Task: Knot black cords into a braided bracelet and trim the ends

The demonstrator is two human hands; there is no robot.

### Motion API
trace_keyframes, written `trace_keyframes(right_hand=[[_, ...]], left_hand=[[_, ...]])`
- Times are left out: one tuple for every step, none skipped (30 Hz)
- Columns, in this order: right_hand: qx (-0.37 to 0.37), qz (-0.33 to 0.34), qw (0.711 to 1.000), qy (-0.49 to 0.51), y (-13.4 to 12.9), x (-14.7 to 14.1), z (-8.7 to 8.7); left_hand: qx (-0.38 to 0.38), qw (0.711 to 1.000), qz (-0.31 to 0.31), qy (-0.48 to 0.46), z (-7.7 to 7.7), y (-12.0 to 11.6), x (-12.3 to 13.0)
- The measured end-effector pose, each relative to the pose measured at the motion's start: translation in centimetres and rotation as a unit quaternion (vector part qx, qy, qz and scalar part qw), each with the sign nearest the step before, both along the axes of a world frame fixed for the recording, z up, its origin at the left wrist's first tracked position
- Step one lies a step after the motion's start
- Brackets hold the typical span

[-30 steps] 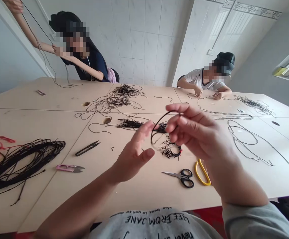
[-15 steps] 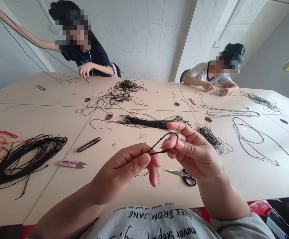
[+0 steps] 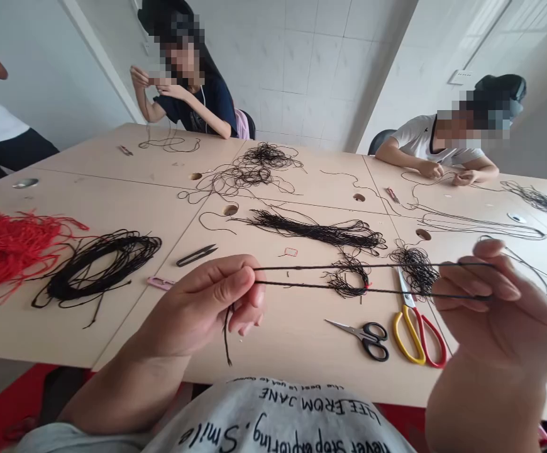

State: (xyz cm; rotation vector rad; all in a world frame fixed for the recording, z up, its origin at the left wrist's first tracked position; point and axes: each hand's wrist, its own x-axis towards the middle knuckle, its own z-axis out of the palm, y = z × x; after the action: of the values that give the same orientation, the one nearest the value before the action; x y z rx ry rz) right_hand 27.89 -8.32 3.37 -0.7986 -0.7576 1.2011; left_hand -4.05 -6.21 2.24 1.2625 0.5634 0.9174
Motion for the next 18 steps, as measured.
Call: trace_keyframes(right_hand=[[-0.001, -0.011, 1.000, -0.014, -0.1, 0.5, 0.0], [-0.007, -0.021, 0.999, -0.025, -0.1, 0.9, 0.0], [-0.015, -0.030, 0.999, -0.033, -0.2, 1.4, 0.0], [-0.027, -0.039, 0.998, -0.038, -0.3, 1.9, -0.1], [-0.041, -0.046, 0.997, -0.044, -0.3, 2.4, -0.2], [-0.049, -0.053, 0.996, -0.051, -0.4, 2.8, -0.3], [-0.053, -0.058, 0.995, -0.063, -0.4, 3.3, -0.4], [-0.049, -0.067, 0.993, -0.080, -0.4, 3.7, -0.5], [-0.043, -0.076, 0.991, -0.102, -0.3, 4.1, -0.6], [-0.036, -0.084, 0.988, -0.127, -0.3, 4.4, -0.7], [-0.030, -0.093, 0.983, -0.154, -0.2, 4.8, -0.9], [-0.027, -0.100, 0.978, -0.179, -0.1, 5.1, -1.1], [-0.026, -0.108, 0.974, -0.199, 0.0, 5.4, -1.4], [-0.027, -0.118, 0.970, -0.213, 0.1, 5.6, -1.8], [-0.029, -0.134, 0.964, -0.226, 0.2, 5.7, -2.3], [-0.029, -0.156, 0.956, -0.245, 0.3, 5.6, -2.9], [-0.031, -0.180, 0.944, -0.274, 0.4, 5.2, -3.5], [-0.026, -0.204, 0.919, -0.336, 0.3, 4.6, -4.0]], left_hand=[[-0.005, 1.000, 0.008, 0.004, 0.0, -0.1, -0.1], [-0.012, 1.000, 0.013, 0.009, -0.1, -0.1, -0.1], [-0.016, 1.000, 0.015, 0.012, -0.1, -0.2, -0.1], [-0.017, 1.000, 0.015, 0.015, -0.2, -0.2, -0.2], [-0.017, 1.000, 0.016, 0.017, -0.2, -0.3, -0.2], [-0.018, 1.000, 0.017, 0.018, -0.3, -0.3, -0.3], [-0.020, 0.999, 0.019, 0.018, -0.3, -0.3, -0.4], [-0.022, 0.999, 0.021, 0.017, -0.3, -0.4, -0.4], [-0.025, 0.999, 0.022, 0.015, -0.3, -0.4, -0.5], [-0.029, 0.999, 0.025, 0.013, -0.3, -0.4, -0.5], [-0.032, 0.999, 0.029, 0.008, -0.3, -0.5, -0.5], [-0.033, 0.999, 0.034, 0.004, -0.3, -0.5, -0.5], [-0.031, 0.999, 0.041, -0.001, -0.4, -0.6, -0.6], [-0.027, 0.998, 0.050, -0.005, -0.4, -0.7, -0.6], [-0.021, 0.998, 0.056, -0.008, -0.5, -0.8, -0.6], [-0.013, 0.998, 0.062, -0.008, -0.5, -0.9, -0.7], [-0.002, 0.998, 0.063, -0.001, -0.5, -1.0, -0.7], [0.013, 0.998, 0.055, 0.018, -0.3, -1.0, -0.6]])
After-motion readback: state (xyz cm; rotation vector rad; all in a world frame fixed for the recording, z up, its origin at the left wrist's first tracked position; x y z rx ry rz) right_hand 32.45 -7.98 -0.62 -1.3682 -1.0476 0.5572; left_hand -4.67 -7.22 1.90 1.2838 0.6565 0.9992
